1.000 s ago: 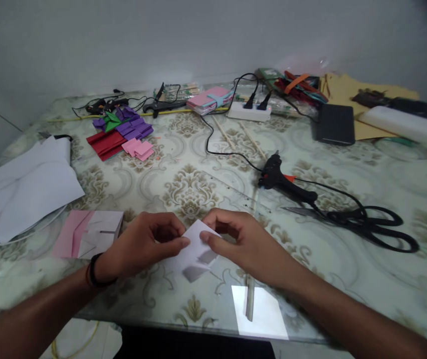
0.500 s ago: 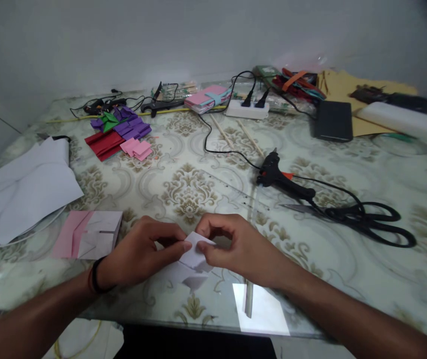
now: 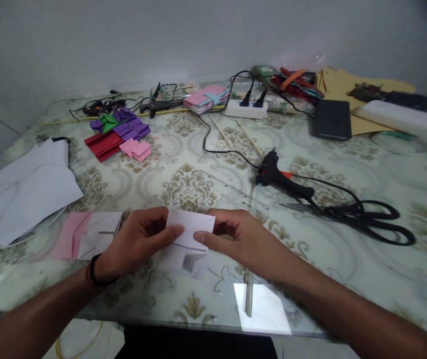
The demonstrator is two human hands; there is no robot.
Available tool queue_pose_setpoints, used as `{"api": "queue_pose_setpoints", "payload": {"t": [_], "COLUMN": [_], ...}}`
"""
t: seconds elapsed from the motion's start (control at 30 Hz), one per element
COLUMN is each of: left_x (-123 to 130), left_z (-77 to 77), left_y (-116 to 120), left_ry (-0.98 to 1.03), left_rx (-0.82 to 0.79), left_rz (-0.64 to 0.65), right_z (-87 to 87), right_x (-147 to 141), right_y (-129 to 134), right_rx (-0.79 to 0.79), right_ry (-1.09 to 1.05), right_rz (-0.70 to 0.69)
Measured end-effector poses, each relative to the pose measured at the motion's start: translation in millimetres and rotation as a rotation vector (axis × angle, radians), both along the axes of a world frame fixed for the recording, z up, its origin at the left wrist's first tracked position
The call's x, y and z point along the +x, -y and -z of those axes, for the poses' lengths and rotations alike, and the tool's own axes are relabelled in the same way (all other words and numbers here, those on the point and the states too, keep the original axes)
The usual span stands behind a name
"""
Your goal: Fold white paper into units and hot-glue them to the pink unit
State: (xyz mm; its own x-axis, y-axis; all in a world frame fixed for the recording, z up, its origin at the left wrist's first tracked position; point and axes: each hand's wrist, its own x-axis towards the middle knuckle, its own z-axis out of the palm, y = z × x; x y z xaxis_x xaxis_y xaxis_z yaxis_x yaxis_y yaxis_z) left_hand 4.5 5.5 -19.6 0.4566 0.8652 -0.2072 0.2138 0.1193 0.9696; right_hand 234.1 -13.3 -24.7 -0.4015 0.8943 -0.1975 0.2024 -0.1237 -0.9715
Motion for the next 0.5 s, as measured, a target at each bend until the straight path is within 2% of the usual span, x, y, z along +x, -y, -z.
{"api": "queue_pose_setpoints", "payload": {"t": [0.07,0.13,0.33,0.5], "left_x": [1.1,1.0,2.3,5.6], "left_z": [-1.1,-0.5,1.5,0.7], "left_y": [1.3,2.2,5.2,7.0], "left_ry": [0.008,-0.011,-0.196,-0.264], "left_rx": [-0.074,-0.089,0.036,0.077], "left_rz": [0.072,0.082,0.067,0.114], "right_z": [0.7,0.9,2.4,3.7], "right_x": [-1.2,-1.9,-6.2,-9.0], "right_y": [0.5,1.5,6.7,7.7], "right_rx": [-0.026,-0.023,0.019,0.06], "right_ry": [-0.006,-0.001,0.056,0.063], "right_rz": [-0.011,-0.016,-0.029,-0.04]}}
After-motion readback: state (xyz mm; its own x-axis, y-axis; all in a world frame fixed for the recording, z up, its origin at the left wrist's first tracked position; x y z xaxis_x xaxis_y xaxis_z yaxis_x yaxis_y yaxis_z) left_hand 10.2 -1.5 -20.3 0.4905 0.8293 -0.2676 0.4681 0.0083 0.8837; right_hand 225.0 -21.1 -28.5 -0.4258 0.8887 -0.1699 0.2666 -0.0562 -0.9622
